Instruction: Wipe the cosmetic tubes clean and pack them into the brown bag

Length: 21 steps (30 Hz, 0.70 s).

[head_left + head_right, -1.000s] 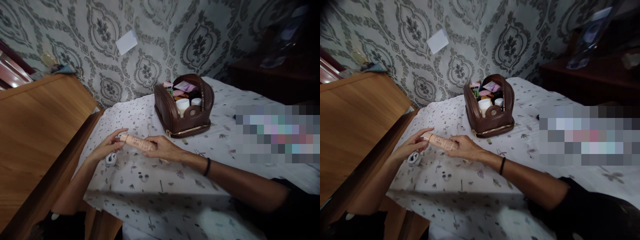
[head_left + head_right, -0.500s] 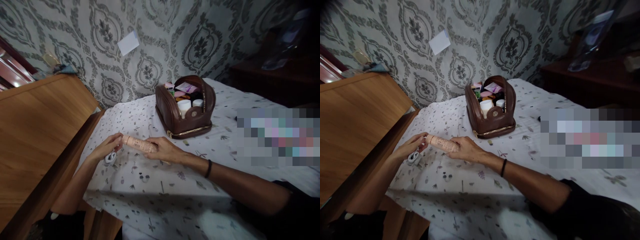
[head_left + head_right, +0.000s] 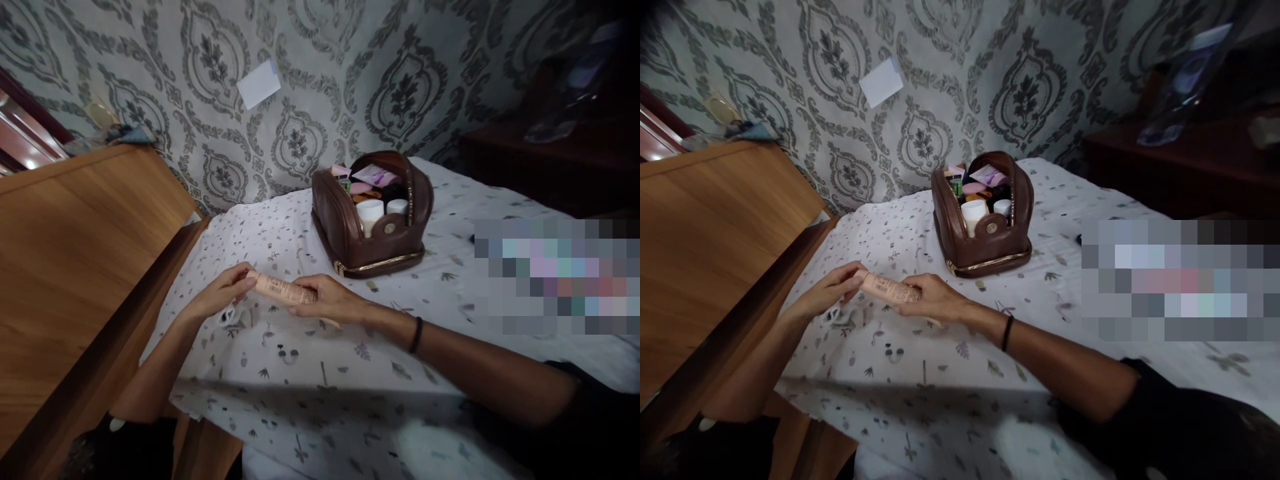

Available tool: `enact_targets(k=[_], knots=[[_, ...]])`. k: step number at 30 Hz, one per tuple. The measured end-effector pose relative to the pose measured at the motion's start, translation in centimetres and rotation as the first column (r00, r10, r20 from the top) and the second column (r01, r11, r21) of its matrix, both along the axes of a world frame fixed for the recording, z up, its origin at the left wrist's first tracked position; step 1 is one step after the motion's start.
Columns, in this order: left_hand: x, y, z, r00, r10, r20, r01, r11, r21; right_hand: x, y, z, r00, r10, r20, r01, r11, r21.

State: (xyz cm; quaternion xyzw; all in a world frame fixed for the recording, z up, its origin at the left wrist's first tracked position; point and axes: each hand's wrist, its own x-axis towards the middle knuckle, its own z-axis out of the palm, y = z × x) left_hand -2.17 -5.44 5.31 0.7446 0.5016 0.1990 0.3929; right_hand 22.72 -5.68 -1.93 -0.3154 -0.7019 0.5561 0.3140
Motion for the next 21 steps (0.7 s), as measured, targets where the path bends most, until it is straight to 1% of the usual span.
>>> enact_targets(k=[2,3,4,7,9,10,11,13,14,15,16,17,18,20,21], knots=[[0.1,-0.1,0.2,0.995,-0.006,0.104,0.008,1.000,-0.019,0.0,0.0,0.3,0.994,0.075,-0.083,-0.089,0.980,-0.179],[0.1,-0.1,0.2,0.989,-0.007,0.146,0.011,1.000,-0.022,0.0,0.0,0.4,0.990,0.083,-0.111,-0.107,0.967,-0.233],[0.1,-0.1,0.1,0.985,-0.012,0.175,0.015,1.000,-0.020,0.0,0.0,0.5,0.989,0.076,-0.129,-0.107,0.961,-0.256],[0.4,0.3,-0.3,0.980,-0.006,0.199,0.004,1.000,0.011,-0.1,0.1,0.6,0.986,0.026,-0.164,-0.063,0.973,-0.224],[0.7,0.4,-0.4,0.981,0.002,0.196,-0.011,0.999,0.042,-0.1,0.1,0.4,0.982,0.041,-0.187,-0.089,0.962,-0.259],[0.8,0.4,-0.4,0.979,-0.001,0.203,-0.011,0.998,0.057,0.0,0.2,0.3,0.976,0.071,-0.204,-0.134,0.940,-0.314],[0.9,0.4,-0.2,0.976,-0.013,0.218,-0.002,0.998,0.070,0.2,0.3,0.2,0.967,0.109,-0.232,-0.193,0.905,-0.380],[1.1,0.2,0.1,0.965,-0.046,0.258,0.025,0.996,0.083,0.5,0.4,0.0,0.926,0.200,-0.320,-0.342,0.802,-0.490],[1.1,0.2,0.3,0.959,-0.058,0.279,0.035,0.996,0.086,0.7,0.5,-0.1,0.899,0.239,-0.368,-0.412,0.750,-0.518],[1.1,0.2,0.4,0.952,-0.067,0.299,0.042,0.995,0.088,0.8,0.6,-0.2,0.872,0.267,-0.409,-0.466,0.709,-0.530],[1.2,0.3,0.3,0.946,-0.070,0.316,0.044,0.995,0.089,0.9,0.7,-0.2,0.852,0.281,-0.441,-0.500,0.684,-0.531],[1.3,0.4,0.3,0.940,-0.072,0.332,0.043,0.995,0.092,0.9,0.7,-0.3,0.841,0.281,-0.462,-0.514,0.679,-0.524],[1.3,0.5,0.1,0.936,-0.069,0.345,0.038,0.995,0.096,0.8,0.8,-0.4,0.840,0.269,-0.472,-0.509,0.691,-0.513],[1.6,0.7,-0.3,0.934,-0.050,0.354,0.010,0.993,0.113,0.7,0.8,-0.6,0.853,0.222,-0.473,-0.463,0.740,-0.488],[1.7,0.7,-0.5,0.935,-0.041,0.352,-0.003,0.992,0.124,0.6,0.9,-0.7,0.857,0.206,-0.473,-0.447,0.754,-0.481]])
